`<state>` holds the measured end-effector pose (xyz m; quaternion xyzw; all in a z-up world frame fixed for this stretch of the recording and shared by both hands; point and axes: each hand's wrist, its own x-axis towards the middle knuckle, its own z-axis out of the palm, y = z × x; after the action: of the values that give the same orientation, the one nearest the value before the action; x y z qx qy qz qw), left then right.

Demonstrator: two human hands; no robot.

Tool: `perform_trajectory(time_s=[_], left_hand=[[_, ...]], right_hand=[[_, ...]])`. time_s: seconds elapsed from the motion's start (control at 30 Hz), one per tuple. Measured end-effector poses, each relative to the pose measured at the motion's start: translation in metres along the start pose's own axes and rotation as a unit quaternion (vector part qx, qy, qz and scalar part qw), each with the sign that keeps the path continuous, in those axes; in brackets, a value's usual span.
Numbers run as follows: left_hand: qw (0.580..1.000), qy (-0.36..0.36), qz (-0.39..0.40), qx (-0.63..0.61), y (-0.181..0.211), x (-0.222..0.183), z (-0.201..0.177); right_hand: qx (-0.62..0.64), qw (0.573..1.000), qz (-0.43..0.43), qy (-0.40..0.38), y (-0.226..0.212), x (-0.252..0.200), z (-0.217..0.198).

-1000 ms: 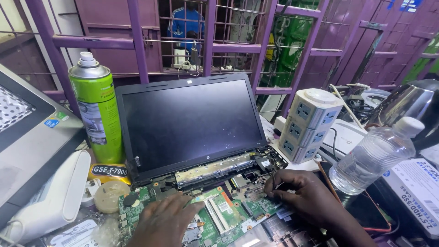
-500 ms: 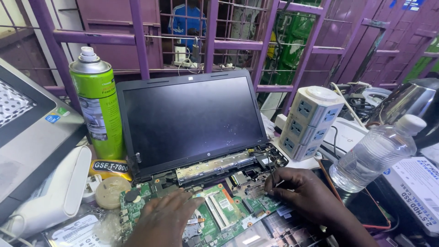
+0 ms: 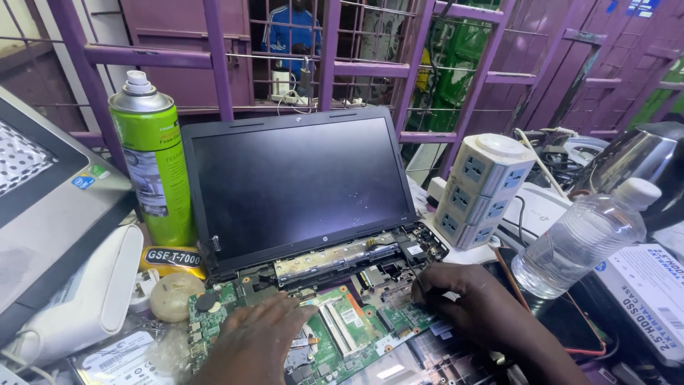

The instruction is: Reinstalling and aligning a motherboard within a laptop chassis while managing internal cables.

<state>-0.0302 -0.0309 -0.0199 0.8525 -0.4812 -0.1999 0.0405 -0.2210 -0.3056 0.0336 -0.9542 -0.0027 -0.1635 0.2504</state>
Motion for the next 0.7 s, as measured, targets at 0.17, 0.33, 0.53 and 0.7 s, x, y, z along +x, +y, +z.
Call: perform_trajectory(time_s=[0.17,0.33,0.53,0.7], left_hand=[[1.000,-0.011,-0.002,-0.006,0.000,0.003,-0.001],[0.999,0.008,0.014,-0.040,-0.002,-0.003,0.000],[0.994,0.076,0.054,-0.063,-0.007,0.000,0.008],[0.987,0.128,0.071,-0.068,-0.009,-0.005,0.012]], right_hand=[[-0.007,1.000,-0.013,0.001,-0.004,0.001,0.000],[-0.001,1.000,-0.009,-0.004,0.010,0.002,0.006],[0.010,0.998,-0.056,-0.013,0.020,0.000,0.011],[0.028,0.999,0.018,0.015,0.024,-0.004,0.013]])
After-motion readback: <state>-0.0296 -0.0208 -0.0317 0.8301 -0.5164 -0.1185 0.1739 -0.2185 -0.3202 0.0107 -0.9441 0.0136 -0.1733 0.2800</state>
